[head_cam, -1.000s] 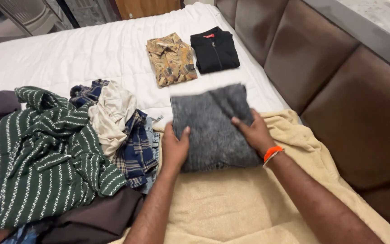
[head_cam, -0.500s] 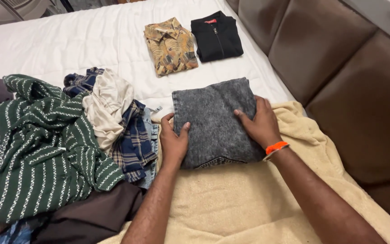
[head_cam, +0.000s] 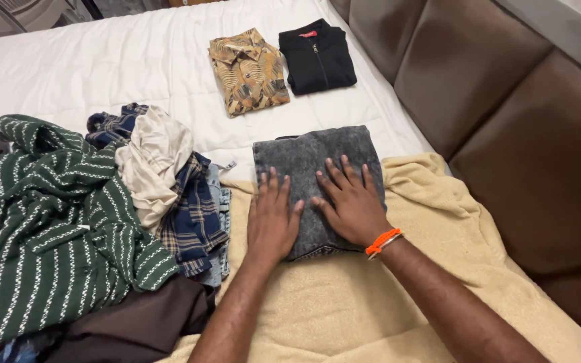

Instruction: The person folds a black zip-up hoodie on a bed, then folds a pair of grey jeans. The person smooths the garments, folds them into compact rectangles, and places them on the bed.

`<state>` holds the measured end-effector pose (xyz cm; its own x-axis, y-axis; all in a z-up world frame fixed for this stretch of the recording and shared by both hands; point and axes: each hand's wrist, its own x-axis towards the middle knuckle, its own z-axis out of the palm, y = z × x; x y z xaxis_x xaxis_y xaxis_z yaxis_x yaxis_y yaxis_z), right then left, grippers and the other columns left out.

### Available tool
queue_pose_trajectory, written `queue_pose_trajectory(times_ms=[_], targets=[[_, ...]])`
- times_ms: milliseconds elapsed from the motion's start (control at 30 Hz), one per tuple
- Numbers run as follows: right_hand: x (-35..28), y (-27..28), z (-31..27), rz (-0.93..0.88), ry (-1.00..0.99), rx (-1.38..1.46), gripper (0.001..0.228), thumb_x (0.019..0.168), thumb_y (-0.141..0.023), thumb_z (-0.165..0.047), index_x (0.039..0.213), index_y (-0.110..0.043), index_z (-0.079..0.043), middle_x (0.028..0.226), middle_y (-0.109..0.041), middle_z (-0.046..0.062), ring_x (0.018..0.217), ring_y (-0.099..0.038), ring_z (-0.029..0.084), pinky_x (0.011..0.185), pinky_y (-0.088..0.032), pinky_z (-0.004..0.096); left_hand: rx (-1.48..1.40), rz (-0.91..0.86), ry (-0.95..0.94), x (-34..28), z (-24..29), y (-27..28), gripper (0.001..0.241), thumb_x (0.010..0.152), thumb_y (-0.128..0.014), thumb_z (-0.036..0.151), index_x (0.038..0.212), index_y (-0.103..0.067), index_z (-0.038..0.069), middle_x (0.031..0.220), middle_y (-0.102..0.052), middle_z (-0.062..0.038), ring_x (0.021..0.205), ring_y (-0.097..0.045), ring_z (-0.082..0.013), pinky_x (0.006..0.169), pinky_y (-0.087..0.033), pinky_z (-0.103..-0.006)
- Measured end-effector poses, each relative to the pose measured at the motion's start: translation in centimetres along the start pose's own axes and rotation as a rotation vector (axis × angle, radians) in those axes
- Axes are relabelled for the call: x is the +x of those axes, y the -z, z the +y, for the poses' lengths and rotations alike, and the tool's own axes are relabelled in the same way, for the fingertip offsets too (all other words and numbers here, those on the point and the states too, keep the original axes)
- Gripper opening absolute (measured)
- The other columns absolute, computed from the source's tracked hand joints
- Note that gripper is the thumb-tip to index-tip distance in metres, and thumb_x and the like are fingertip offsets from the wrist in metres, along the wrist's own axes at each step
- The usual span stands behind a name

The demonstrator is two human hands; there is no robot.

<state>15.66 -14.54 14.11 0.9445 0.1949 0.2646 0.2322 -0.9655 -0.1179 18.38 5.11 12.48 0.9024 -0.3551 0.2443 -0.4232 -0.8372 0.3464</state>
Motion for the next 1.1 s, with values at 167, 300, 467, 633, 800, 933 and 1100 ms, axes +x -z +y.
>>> queue_pose_trajectory(times_ms=[167,300,467,633,800,933,1100], targets=[[0.4,0.2,0.1,-0.073,-0.084,0.032,0.071,0.096,-0.046,-0.060,0.152,-0.046,-0.017,0.166,-0.027,0.007,0.155,-0.013,0.030,0.121,-0.004,0.058,-0.125,-0.137,0.169,-0.2,0.3,1.3,0.073,0.098,-0.052,0.051,0.159,-0.030,0.017,0.170,-0.009,-0.013,0.155,-0.008,-0.0407,0.116,-0.032,-0.0513],[0.4,-0.3,0.8,-0.094,-0.072,0.068,0.071,0.098,-0.045,-0.062,0.153,-0.045,-0.017,0.168,-0.025,0.007,0.156,-0.012,0.030,0.123,-0.005,0.057,-0.204,-0.098,0.181,-0.5,0.0,0.7,0.072,0.098,-0.055,0.049,0.159,-0.032,0.018,0.171,-0.010,-0.013,0.152,-0.021,-0.0427,0.114,-0.038,-0.0500],[0.3,-0.3,0.7,-0.072,-0.053,0.052,0.074,0.097,-0.045,-0.063,0.154,-0.042,-0.017,0.167,-0.026,0.007,0.156,-0.013,0.030,0.122,-0.006,0.057,-0.257,-0.019,0.141,-0.8,-0.1,0.6,0.073,0.097,-0.059,0.046,0.158,-0.033,0.016,0.170,-0.008,-0.019,0.146,-0.033,-0.0452,0.114,-0.039,-0.0495],[0.3,-0.2,0.7,-0.067,-0.050,0.031,0.074,0.097,-0.045,-0.063,0.154,-0.043,-0.016,0.167,-0.027,0.007,0.156,-0.014,0.030,0.122,-0.007,0.057,-0.243,-0.054,0.150,-0.7,0.0,0.9,0.073,0.098,-0.058,0.046,0.159,-0.031,0.017,0.170,-0.008,-0.019,0.148,-0.031,-0.0453,0.113,-0.039,-0.0495],[0.4,-0.1,0.6,-0.063,-0.046,0.025,0.074,0.097,-0.046,-0.063,0.154,-0.043,-0.016,0.167,-0.028,0.007,0.156,-0.014,0.030,0.122,-0.008,0.056,-0.238,-0.065,0.162,-0.6,0.1,0.9,0.073,0.098,-0.057,0.047,0.159,-0.030,0.017,0.170,-0.008,-0.019,0.149,-0.030,-0.0450,0.112,-0.040,-0.0493],[0.4,-0.3,0.7,-0.088,-0.056,0.007,0.074,0.097,-0.043,-0.065,0.154,-0.042,-0.017,0.167,-0.026,0.006,0.156,-0.013,0.029,0.123,-0.007,0.055,-0.205,-0.103,0.183,-0.6,0.4,1.3,0.073,0.099,-0.056,0.048,0.160,-0.028,0.019,0.170,-0.005,-0.017,0.148,-0.030,-0.0453,0.111,-0.041,-0.0506],[0.4,-0.3,0.7,-0.096,-0.062,-0.008,0.076,0.097,-0.041,-0.067,0.155,-0.040,-0.018,0.167,-0.024,0.005,0.156,-0.011,0.028,0.123,-0.006,0.054,-0.178,-0.187,0.229,-0.5,0.6,1.8,0.074,0.100,-0.052,0.051,0.161,-0.024,0.022,0.171,0.000,-0.014,0.149,-0.028,-0.0440,0.108,-0.044,-0.0520]])
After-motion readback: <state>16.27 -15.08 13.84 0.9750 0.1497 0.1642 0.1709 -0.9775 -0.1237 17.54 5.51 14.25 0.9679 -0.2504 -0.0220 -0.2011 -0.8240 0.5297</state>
